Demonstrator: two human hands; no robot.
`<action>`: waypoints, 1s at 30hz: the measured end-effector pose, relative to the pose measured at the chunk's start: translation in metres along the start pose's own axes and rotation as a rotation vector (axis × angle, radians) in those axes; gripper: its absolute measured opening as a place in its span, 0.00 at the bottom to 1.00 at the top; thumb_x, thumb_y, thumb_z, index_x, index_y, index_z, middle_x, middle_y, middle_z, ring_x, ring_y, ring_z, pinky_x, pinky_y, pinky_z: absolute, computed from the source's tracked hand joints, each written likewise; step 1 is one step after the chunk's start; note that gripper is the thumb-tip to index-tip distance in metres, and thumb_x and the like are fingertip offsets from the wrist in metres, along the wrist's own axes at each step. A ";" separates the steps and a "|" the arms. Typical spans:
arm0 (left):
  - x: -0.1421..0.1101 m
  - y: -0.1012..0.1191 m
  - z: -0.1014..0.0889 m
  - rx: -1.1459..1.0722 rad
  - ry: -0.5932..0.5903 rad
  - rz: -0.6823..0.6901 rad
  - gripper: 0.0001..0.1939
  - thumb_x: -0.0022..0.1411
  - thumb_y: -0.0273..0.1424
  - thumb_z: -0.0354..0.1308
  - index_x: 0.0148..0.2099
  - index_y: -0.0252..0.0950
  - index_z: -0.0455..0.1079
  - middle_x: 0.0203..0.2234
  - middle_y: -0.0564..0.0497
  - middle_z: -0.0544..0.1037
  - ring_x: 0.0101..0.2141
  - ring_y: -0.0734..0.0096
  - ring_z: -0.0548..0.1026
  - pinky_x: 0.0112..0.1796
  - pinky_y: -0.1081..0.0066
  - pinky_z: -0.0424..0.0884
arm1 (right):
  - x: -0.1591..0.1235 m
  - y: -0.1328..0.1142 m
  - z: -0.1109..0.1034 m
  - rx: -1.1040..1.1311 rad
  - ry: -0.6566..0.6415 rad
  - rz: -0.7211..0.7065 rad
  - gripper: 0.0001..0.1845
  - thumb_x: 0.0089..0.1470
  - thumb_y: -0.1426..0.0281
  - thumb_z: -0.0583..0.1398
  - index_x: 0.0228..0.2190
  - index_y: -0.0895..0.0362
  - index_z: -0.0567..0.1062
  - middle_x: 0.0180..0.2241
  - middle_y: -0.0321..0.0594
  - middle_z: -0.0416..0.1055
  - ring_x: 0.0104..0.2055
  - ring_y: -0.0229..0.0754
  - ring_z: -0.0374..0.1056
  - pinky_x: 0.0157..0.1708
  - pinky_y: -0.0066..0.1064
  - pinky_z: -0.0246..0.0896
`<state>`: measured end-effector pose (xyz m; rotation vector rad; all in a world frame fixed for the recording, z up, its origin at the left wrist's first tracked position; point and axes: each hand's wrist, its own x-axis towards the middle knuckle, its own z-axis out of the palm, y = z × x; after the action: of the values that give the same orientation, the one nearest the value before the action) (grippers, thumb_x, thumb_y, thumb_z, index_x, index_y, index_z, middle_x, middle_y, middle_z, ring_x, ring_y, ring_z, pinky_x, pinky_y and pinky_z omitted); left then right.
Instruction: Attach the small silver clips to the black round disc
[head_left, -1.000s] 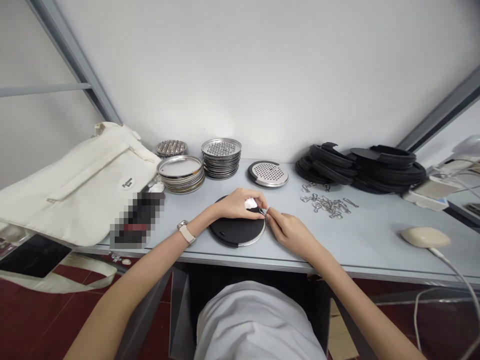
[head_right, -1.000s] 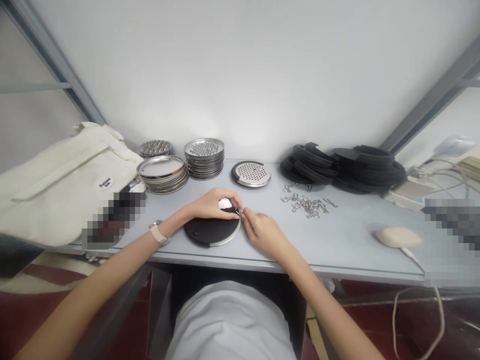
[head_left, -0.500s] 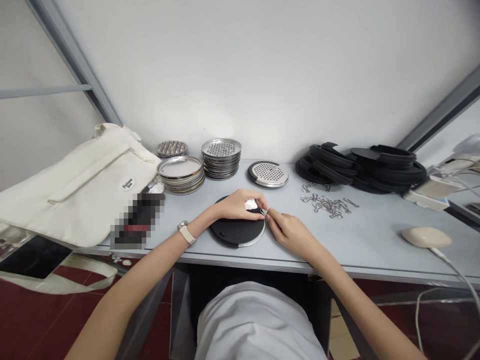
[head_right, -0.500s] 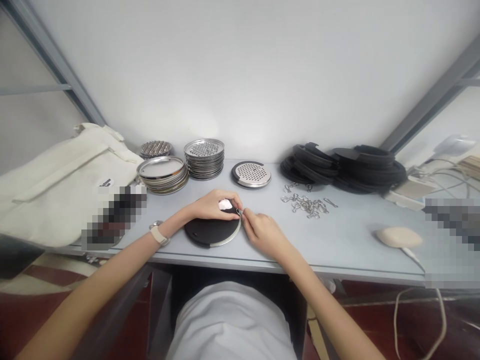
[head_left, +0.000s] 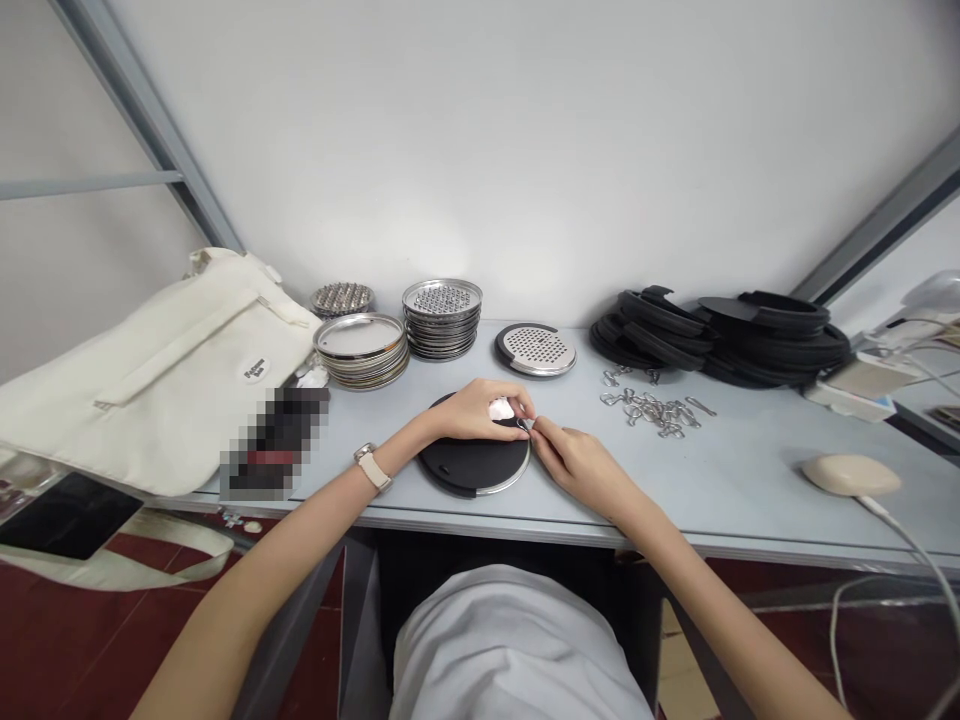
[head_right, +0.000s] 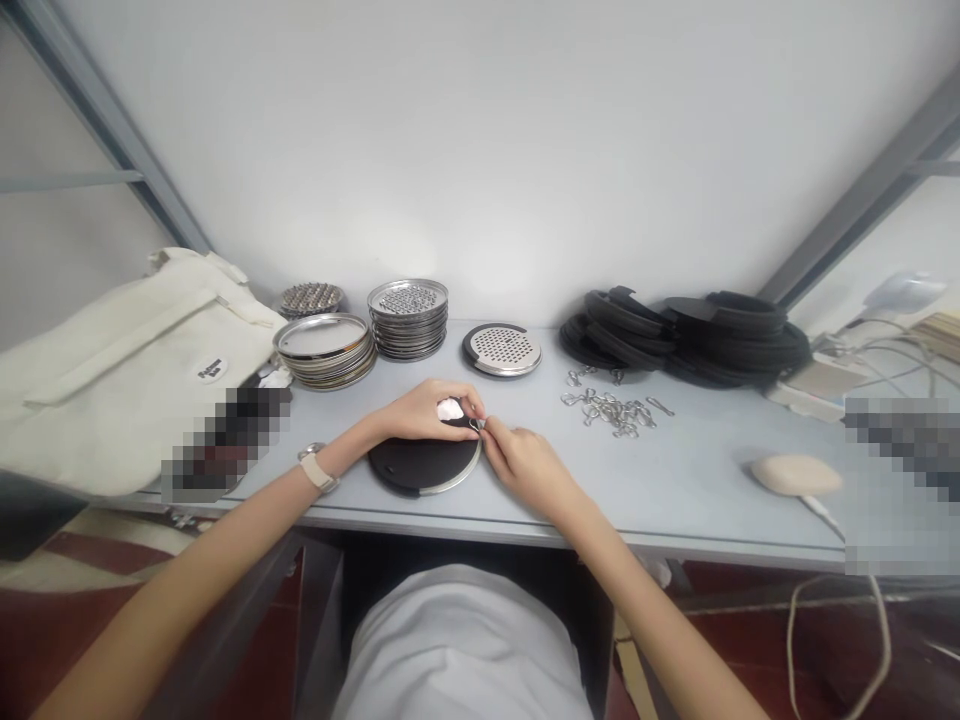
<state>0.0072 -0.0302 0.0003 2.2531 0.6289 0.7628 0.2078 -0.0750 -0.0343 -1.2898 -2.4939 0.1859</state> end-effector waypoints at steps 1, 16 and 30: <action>0.000 0.000 0.000 0.001 0.000 -0.001 0.12 0.51 0.29 0.62 0.40 0.32 0.70 0.34 0.49 0.76 0.37 0.72 0.74 0.41 0.73 0.67 | 0.000 0.000 0.000 -0.001 0.000 0.001 0.13 0.63 0.66 0.42 0.37 0.55 0.65 0.24 0.38 0.71 0.23 0.40 0.66 0.25 0.27 0.49; 0.001 0.007 -0.001 0.018 0.001 -0.041 0.10 0.51 0.30 0.62 0.37 0.32 0.71 0.33 0.49 0.77 0.36 0.72 0.74 0.41 0.73 0.67 | 0.000 0.000 0.000 -0.018 -0.003 -0.007 0.13 0.63 0.66 0.42 0.35 0.55 0.64 0.23 0.38 0.70 0.23 0.39 0.64 0.24 0.27 0.48; -0.001 0.005 -0.001 -0.005 -0.005 -0.008 0.10 0.52 0.29 0.62 0.37 0.32 0.72 0.33 0.49 0.77 0.36 0.73 0.74 0.41 0.74 0.67 | -0.001 0.000 0.000 -0.022 -0.007 -0.007 0.13 0.63 0.66 0.42 0.35 0.55 0.64 0.24 0.38 0.70 0.23 0.39 0.64 0.25 0.27 0.47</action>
<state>0.0071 -0.0331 0.0041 2.2460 0.6327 0.7537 0.2080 -0.0755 -0.0345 -1.2906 -2.5126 0.1616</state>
